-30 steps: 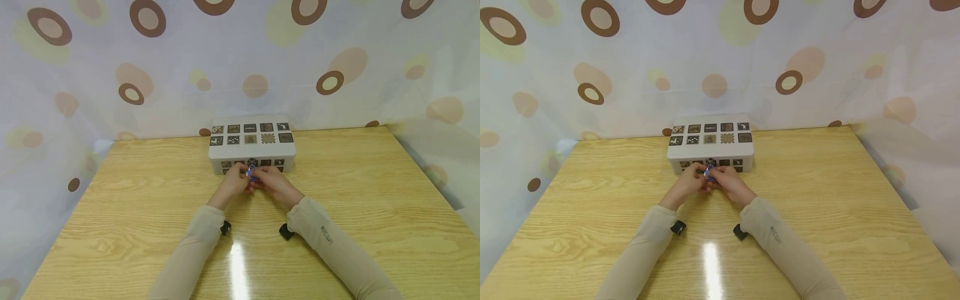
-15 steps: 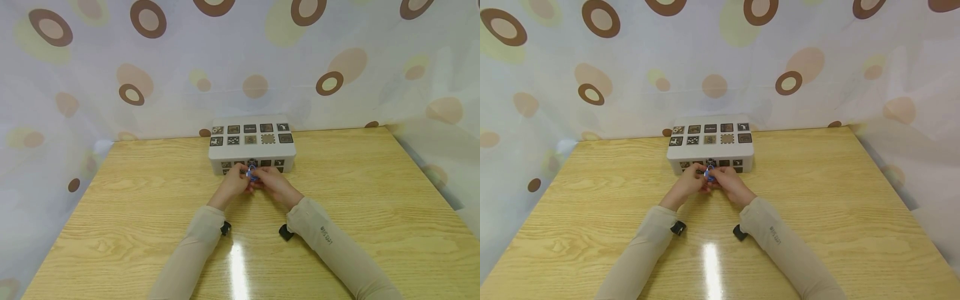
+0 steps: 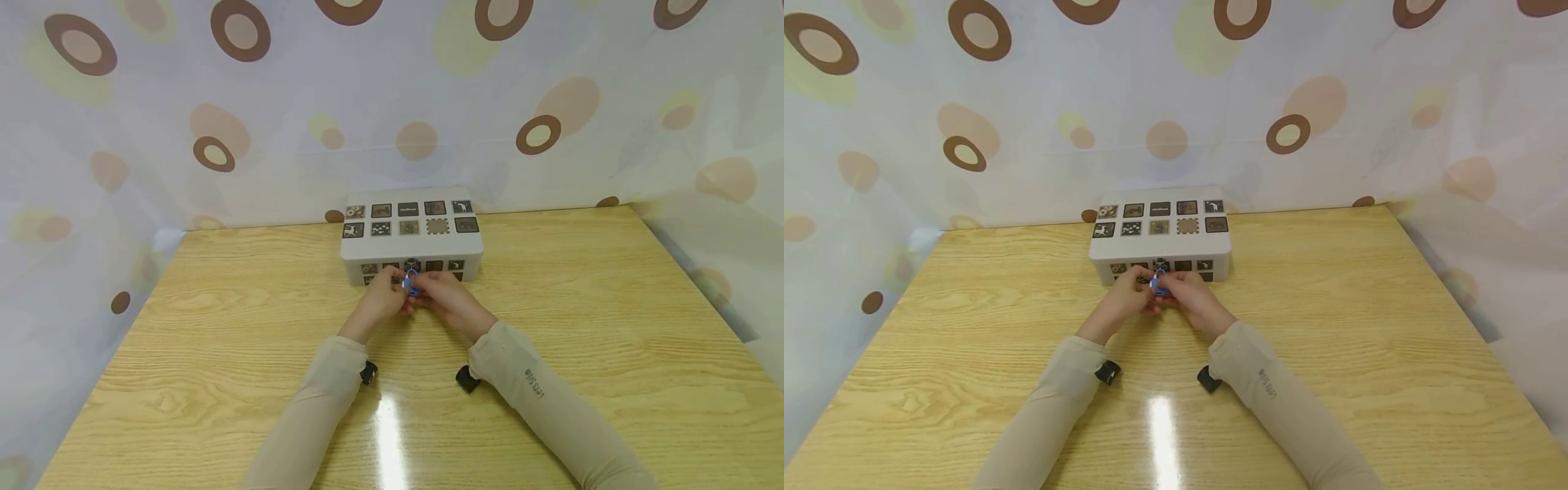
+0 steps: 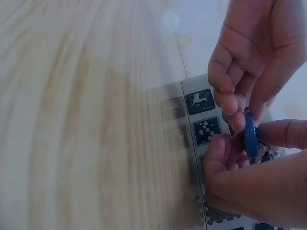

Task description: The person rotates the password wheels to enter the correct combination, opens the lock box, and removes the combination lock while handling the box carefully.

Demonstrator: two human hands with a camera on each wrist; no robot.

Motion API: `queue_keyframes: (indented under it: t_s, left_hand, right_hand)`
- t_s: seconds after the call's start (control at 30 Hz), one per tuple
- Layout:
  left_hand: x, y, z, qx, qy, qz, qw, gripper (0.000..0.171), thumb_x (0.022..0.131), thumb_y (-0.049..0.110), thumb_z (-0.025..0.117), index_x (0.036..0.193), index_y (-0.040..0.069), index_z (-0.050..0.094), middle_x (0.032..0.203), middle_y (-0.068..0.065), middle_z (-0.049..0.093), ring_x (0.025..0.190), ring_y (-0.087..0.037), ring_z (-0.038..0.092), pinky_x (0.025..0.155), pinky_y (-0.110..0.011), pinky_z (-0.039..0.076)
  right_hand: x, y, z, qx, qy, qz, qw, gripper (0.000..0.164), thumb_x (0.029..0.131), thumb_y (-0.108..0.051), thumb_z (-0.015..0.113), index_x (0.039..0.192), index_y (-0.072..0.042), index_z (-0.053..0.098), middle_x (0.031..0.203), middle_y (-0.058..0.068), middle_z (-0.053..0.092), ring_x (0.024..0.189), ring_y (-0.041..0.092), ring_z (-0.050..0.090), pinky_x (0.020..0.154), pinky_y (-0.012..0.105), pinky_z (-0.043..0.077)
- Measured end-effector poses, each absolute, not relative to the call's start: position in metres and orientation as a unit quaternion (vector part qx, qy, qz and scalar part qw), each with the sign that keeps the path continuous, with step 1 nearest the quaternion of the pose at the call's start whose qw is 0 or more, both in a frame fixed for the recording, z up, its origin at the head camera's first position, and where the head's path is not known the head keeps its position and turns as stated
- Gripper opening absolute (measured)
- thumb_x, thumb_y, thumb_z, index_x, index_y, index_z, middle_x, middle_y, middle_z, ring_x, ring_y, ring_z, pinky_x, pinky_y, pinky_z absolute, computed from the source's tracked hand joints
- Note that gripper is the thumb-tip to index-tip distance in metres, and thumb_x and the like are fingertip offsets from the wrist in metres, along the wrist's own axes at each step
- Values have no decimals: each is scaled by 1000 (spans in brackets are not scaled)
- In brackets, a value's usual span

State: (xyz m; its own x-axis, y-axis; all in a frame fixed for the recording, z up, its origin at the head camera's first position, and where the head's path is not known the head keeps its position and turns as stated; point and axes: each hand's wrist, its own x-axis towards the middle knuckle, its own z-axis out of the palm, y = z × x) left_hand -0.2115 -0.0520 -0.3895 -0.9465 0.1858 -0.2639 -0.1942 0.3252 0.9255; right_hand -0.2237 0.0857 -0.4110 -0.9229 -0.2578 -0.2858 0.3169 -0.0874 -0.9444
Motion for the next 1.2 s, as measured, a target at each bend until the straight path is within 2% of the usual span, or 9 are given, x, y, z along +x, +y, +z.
queue_keyframes:
  t_s: [0.33, 0.73, 0.93, 1.2]
  left_hand:
    - [-211, -52, -389, 0, 799, 580, 158, 33, 93, -9, 45, 126, -7, 43, 73, -9, 53, 60, -17, 60, 69, -34, 59]
    - [-212, -51, -389, -6, 806, 571, 158, 33, 94, -8, 44, 127, -7, 43, 79, -11, 53, 61, -17, 60, 69, -34, 59]
    - [-212, -51, -389, -6, 807, 569, 155, 33, 94, -8, 43, 127, -7, 44, 78, -12, 54, 61, -18, 60, 70, -35, 59]
    - [-213, -52, -391, -5, 800, 578, 158, 33, 94, -8, 45, 126, -7, 44, 75, -10, 54, 60, -17, 59, 69, -35, 59]
  right_hand:
    - [-227, 85, -415, 23, 655, -729, 197, 23, 97, -3, 46, 106, 16, 56, 93, 7, 55, 77, 8, 57, 72, 18, 54]
    - [-225, 85, -413, 10, 660, -723, 203, 24, 99, -4, 43, 105, 15, 56, 84, 4, 55, 69, 6, 56, 64, 16, 51]
    - [-225, 85, -411, 14, 661, -722, 205, 26, 99, -5, 44, 108, 16, 55, 82, 3, 57, 69, 7, 57, 65, 16, 51]
    - [-226, 89, -409, 23, 642, -731, 228, 21, 96, -3, 44, 103, 13, 57, 85, 6, 59, 74, 12, 58, 72, 20, 54]
